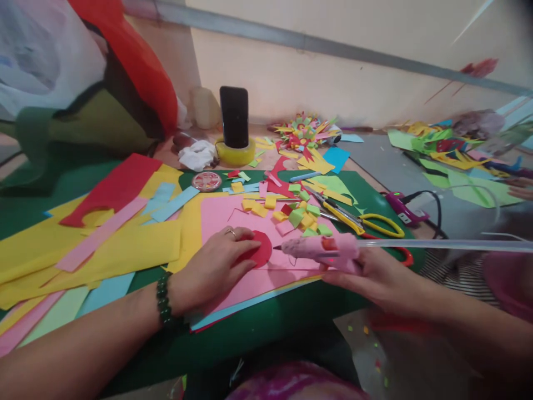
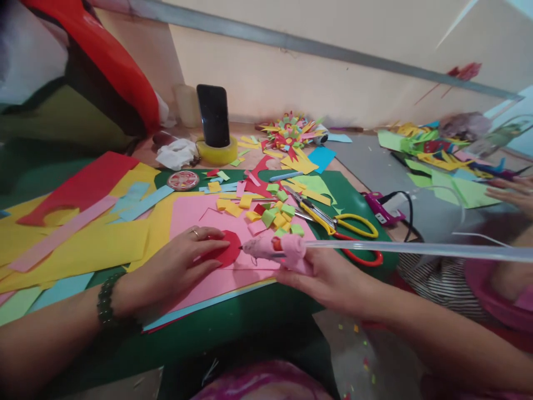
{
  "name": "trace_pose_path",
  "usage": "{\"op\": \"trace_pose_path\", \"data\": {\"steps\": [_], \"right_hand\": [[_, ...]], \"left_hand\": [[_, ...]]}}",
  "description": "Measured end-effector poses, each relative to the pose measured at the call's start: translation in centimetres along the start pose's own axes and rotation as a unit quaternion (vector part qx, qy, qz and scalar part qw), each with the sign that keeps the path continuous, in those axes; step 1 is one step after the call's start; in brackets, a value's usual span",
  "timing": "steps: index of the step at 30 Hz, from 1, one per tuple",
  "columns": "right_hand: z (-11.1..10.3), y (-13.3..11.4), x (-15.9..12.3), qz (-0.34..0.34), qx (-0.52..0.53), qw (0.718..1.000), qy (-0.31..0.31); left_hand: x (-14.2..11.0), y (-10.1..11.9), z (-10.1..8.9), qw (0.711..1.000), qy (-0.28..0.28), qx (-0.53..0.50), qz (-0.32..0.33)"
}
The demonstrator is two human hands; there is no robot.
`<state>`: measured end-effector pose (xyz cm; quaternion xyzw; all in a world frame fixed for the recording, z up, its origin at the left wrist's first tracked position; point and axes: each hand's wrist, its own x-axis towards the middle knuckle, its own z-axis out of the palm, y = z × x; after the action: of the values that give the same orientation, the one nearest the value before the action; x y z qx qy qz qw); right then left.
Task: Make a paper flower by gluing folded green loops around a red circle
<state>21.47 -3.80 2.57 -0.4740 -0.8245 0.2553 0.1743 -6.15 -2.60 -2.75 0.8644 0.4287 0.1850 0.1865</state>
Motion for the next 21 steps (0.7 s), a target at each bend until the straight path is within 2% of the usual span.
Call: {"op": "trace_pose_path", "data": {"steps": [2, 4, 9, 12, 16, 21], "right_hand": [[0.7, 0.1, 0.6, -0.001, 0.007, 0.998, -0.059], [0.9, -0.1, 0.9, -0.011, 0.011, 0.997, -0.082], [0.9, -0.7, 1.2, -0.029, -0.008, 0.997, -0.075], [1.1, -0.2, 1.6, -0.030, -0.017, 0.996, -0.076], [1.3, 0.9, 1.7, 0.002, -0.037, 0.996, -0.079], [1.1, 0.4, 1.3, -0.017, -0.039, 0.994, -0.096]], "left_hand": [[0.0, -0.2, 0.2, 1.000, 0.003, -0.004, 0.001], [0.1, -0.3, 0.3, 1.000, 0.005, -0.004, 0.002], [0.0, -0.3, 0.4, 1.000, 0.009, -0.006, -0.002], [0.0, -0.3, 0.5, 1.000, 0.016, -0.007, -0.004], [0.0, -0.3, 0.6, 1.000, 0.019, -0.012, -0.001], [-0.1, -0.3, 0.6, 1.000, 0.017, -0.001, -0.002]]}}
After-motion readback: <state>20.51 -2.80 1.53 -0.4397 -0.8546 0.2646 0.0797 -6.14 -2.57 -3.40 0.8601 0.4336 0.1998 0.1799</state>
